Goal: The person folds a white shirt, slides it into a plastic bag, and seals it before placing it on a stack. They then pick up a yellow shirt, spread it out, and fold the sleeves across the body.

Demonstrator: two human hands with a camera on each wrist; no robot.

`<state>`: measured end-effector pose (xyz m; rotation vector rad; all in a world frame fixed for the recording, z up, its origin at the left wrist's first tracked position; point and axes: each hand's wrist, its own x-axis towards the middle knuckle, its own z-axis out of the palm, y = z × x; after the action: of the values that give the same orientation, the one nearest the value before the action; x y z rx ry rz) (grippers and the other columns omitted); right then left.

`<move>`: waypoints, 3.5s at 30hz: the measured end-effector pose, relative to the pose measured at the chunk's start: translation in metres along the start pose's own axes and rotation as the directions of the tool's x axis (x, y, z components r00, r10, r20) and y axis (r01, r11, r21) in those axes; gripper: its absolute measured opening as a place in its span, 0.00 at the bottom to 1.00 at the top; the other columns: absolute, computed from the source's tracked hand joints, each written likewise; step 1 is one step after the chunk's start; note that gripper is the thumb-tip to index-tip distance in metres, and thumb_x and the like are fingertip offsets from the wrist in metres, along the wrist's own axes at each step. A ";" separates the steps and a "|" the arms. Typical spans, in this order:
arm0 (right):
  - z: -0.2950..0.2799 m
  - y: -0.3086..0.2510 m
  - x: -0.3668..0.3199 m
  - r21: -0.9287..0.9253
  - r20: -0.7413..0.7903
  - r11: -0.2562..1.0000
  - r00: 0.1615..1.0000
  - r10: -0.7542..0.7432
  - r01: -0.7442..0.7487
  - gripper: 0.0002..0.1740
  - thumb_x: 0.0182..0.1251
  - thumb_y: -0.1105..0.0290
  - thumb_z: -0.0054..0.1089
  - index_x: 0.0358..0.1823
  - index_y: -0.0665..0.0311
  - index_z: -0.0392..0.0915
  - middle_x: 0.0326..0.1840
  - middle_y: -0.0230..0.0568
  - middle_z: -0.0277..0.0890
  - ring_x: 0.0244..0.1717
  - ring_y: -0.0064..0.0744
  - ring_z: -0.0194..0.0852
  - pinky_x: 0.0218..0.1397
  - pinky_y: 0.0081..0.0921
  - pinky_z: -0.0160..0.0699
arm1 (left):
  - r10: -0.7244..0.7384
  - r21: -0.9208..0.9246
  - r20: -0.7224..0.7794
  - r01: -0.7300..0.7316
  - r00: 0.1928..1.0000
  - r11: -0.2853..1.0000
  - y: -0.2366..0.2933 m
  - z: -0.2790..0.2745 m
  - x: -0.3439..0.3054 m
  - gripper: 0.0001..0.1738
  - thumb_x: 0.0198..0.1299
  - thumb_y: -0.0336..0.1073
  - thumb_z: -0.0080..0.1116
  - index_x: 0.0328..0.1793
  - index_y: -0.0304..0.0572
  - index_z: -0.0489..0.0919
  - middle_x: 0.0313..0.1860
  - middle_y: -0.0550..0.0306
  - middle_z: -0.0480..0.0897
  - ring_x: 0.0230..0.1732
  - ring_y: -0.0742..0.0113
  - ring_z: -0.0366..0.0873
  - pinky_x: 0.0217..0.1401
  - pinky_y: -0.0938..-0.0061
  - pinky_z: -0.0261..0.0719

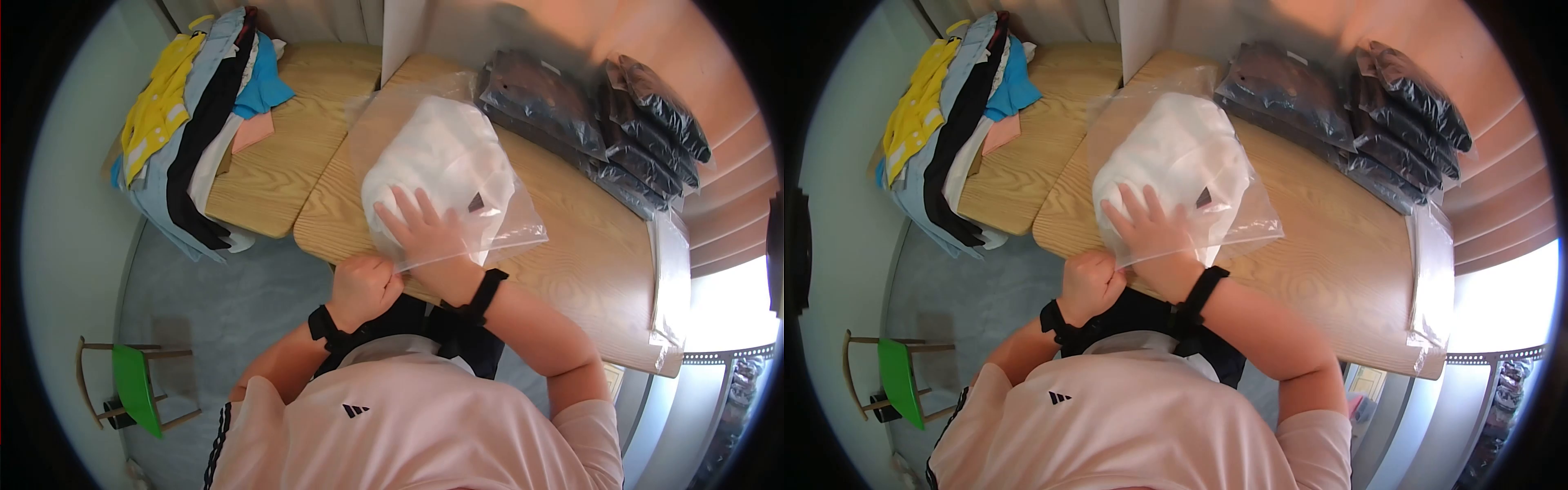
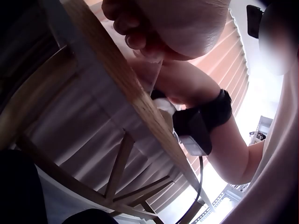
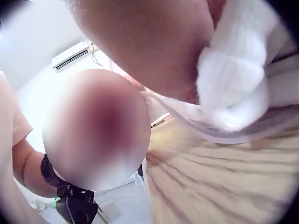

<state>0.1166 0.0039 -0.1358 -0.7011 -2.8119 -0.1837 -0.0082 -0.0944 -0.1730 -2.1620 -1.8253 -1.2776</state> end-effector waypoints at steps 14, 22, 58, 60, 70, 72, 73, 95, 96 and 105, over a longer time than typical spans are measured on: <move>0.038 0.030 0.027 0.527 -0.138 0.826 0.940 0.313 -0.198 0.34 0.62 0.68 0.54 0.69 0.65 0.53 0.72 0.53 0.50 0.71 0.54 0.49 0.67 0.46 0.56 | 0.009 -0.120 0.028 -0.006 1.000 0.993 -0.002 -0.003 0.002 0.10 0.49 0.32 0.56 0.18 0.40 0.73 0.15 0.51 0.70 0.18 0.51 0.70 0.23 0.61 0.68; 0.015 0.039 -0.027 0.976 0.180 -0.069 0.588 0.789 -0.206 0.28 0.59 0.73 0.60 0.60 0.72 0.61 0.58 0.50 0.69 0.60 0.48 0.67 0.61 0.35 0.68 | 0.037 -0.212 0.155 -0.003 0.987 0.977 0.003 -0.001 0.003 0.09 0.51 0.32 0.56 0.20 0.40 0.73 0.15 0.52 0.69 0.18 0.52 0.68 0.22 0.62 0.66; 0.032 0.067 0.094 0.639 0.500 -0.760 0.813 0.297 -0.115 0.21 0.67 0.66 0.53 0.58 0.70 0.67 0.52 0.48 0.74 0.54 0.41 0.74 0.59 0.33 0.72 | 0.178 -0.393 0.366 -0.021 0.914 0.919 -0.018 -0.050 -0.011 0.10 0.45 0.31 0.56 0.15 0.41 0.70 0.13 0.54 0.68 0.16 0.52 0.66 0.19 0.62 0.62; 0.032 0.068 0.103 0.558 0.529 -0.821 0.815 0.238 -0.122 0.21 0.67 0.67 0.53 0.58 0.71 0.67 0.53 0.49 0.74 0.54 0.41 0.74 0.59 0.34 0.72 | 0.157 -0.393 0.371 0.001 0.915 0.920 -0.020 -0.054 -0.011 0.10 0.45 0.31 0.56 0.16 0.41 0.71 0.13 0.54 0.68 0.16 0.52 0.67 0.20 0.63 0.63; 0.010 0.043 0.070 0.822 0.027 0.447 0.809 0.588 -0.353 0.29 0.56 0.77 0.56 0.61 0.70 0.63 0.51 0.49 0.75 0.53 0.41 0.75 0.53 0.33 0.74 | 0.091 -0.427 0.324 0.060 0.942 0.902 -0.025 -0.047 -0.010 0.05 0.45 0.31 0.56 0.19 0.42 0.76 0.15 0.54 0.73 0.18 0.53 0.71 0.21 0.65 0.68; 0.011 0.042 0.061 0.842 0.012 0.429 0.808 0.589 -0.326 0.31 0.55 0.74 0.58 0.62 0.69 0.62 0.50 0.49 0.76 0.52 0.41 0.75 0.52 0.32 0.74 | 0.101 -0.440 0.304 0.046 0.947 0.897 -0.025 -0.044 -0.010 0.05 0.43 0.31 0.57 0.19 0.42 0.76 0.15 0.53 0.73 0.17 0.53 0.70 0.20 0.65 0.67; 0.012 0.043 0.058 0.862 -0.003 0.411 0.808 0.590 -0.297 0.33 0.53 0.72 0.60 0.62 0.68 0.62 0.49 0.49 0.77 0.51 0.40 0.75 0.52 0.31 0.73 | 0.126 -0.419 0.331 0.026 0.935 0.908 -0.025 -0.042 -0.010 0.05 0.43 0.31 0.56 0.19 0.42 0.76 0.15 0.53 0.73 0.17 0.53 0.70 0.20 0.65 0.67; -0.018 0.009 -0.011 0.306 -0.287 0.950 0.947 0.145 -0.053 0.28 0.54 0.69 0.57 0.59 0.65 0.68 0.61 0.46 0.68 0.71 0.43 0.53 0.72 0.44 0.50 | 0.248 -0.376 0.322 -0.117 0.914 0.919 0.013 -0.057 0.009 0.12 0.36 0.27 0.56 0.10 0.42 0.64 0.11 0.54 0.64 0.14 0.53 0.62 0.17 0.64 0.59; -0.024 0.009 -0.005 0.308 -0.175 0.949 0.984 -0.013 0.068 0.27 0.54 0.66 0.58 0.58 0.64 0.70 0.63 0.44 0.67 0.72 0.42 0.52 0.71 0.43 0.51 | 0.254 -0.360 0.315 -0.132 0.914 0.924 0.015 -0.059 0.010 0.12 0.36 0.28 0.56 0.10 0.43 0.64 0.11 0.54 0.64 0.14 0.53 0.62 0.17 0.64 0.59; 0.023 -0.012 0.051 -0.054 -0.013 0.987 0.988 -0.151 0.150 0.35 0.57 0.60 0.53 0.69 0.54 0.59 0.73 0.39 0.51 0.74 0.41 0.47 0.64 0.60 0.53 | 0.333 -0.384 0.298 -0.207 0.895 0.900 0.018 -0.066 0.019 0.11 0.37 0.28 0.57 0.11 0.42 0.67 0.11 0.55 0.66 0.14 0.54 0.65 0.17 0.64 0.61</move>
<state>0.0624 0.0205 -0.1456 -0.4951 -2.8528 -0.2906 -0.0299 -0.1188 -0.1098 -2.8855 -1.3829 -1.2812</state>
